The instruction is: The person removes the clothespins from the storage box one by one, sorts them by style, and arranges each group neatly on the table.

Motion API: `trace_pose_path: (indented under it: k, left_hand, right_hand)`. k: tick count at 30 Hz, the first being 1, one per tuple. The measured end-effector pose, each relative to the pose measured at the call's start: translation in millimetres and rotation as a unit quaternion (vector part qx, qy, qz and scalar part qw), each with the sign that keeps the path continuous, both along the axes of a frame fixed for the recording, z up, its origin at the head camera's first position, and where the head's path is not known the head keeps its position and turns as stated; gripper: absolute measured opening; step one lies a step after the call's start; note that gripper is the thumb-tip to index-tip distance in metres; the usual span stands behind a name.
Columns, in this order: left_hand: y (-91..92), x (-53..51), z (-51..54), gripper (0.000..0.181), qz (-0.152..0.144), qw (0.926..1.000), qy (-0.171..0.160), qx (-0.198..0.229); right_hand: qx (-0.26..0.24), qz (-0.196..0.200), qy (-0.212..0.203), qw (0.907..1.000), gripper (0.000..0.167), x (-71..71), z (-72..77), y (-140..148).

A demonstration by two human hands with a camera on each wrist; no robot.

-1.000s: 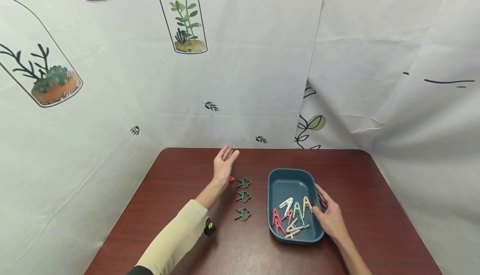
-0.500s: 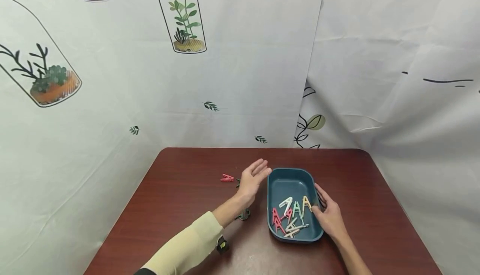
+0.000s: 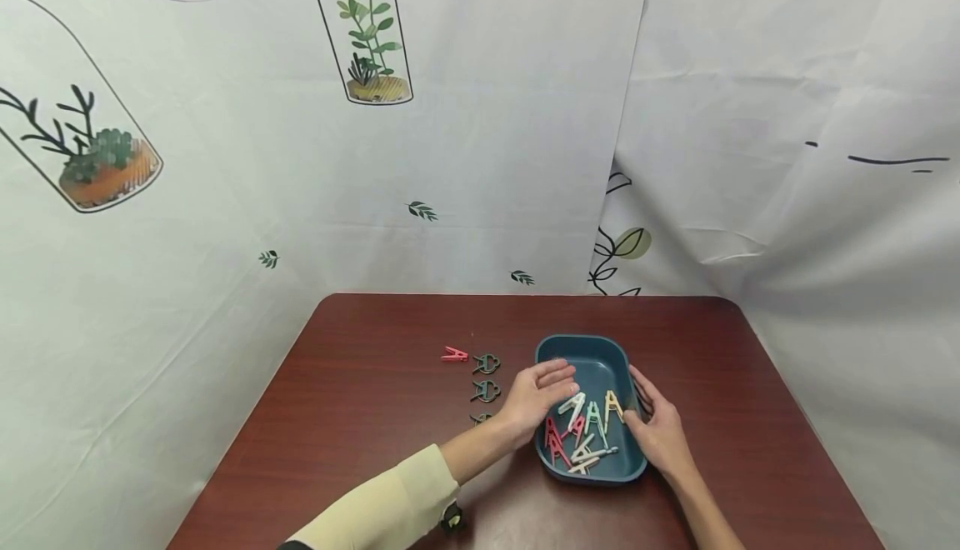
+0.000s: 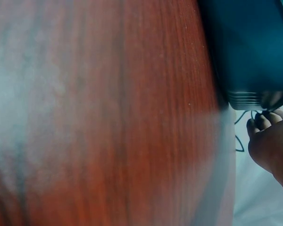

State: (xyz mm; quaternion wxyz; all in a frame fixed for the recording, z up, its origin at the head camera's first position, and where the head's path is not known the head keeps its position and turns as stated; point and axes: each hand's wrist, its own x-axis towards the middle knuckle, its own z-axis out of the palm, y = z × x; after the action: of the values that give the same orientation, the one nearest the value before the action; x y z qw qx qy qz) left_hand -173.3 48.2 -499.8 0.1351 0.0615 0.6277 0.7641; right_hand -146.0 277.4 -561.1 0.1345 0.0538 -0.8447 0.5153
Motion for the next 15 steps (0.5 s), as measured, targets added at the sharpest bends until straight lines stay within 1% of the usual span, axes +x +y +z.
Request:
trace_pose_path:
  k: [4,7,12,15]
  left_hand:
    - [6.0,10.1,-2.0,0.049,-0.018,0.9992,-0.019,-0.032]
    - [10.0,14.3,-2.6,0.046,-0.026,0.9976,-0.026,-0.059]
    - [12.8,15.0,0.5,0.041,-0.038,0.9928,-0.032,-0.109]
    - [13.2,13.9,3.0,0.038,-0.048,0.9898,-0.045,-0.126]
  right_hand:
    - [-0.003,0.002,0.004,1.0,0.072,-0.2,-0.1,-0.1]
    - [-0.005,0.002,0.007,1.0,0.072,-0.4,-0.4,-0.1]
    - [-0.004,0.0,0.004,1.0,0.072,-0.6,-1.1,0.0]
    - [-0.005,0.001,0.009,0.9999,0.072,-0.6,-1.1,-0.2]
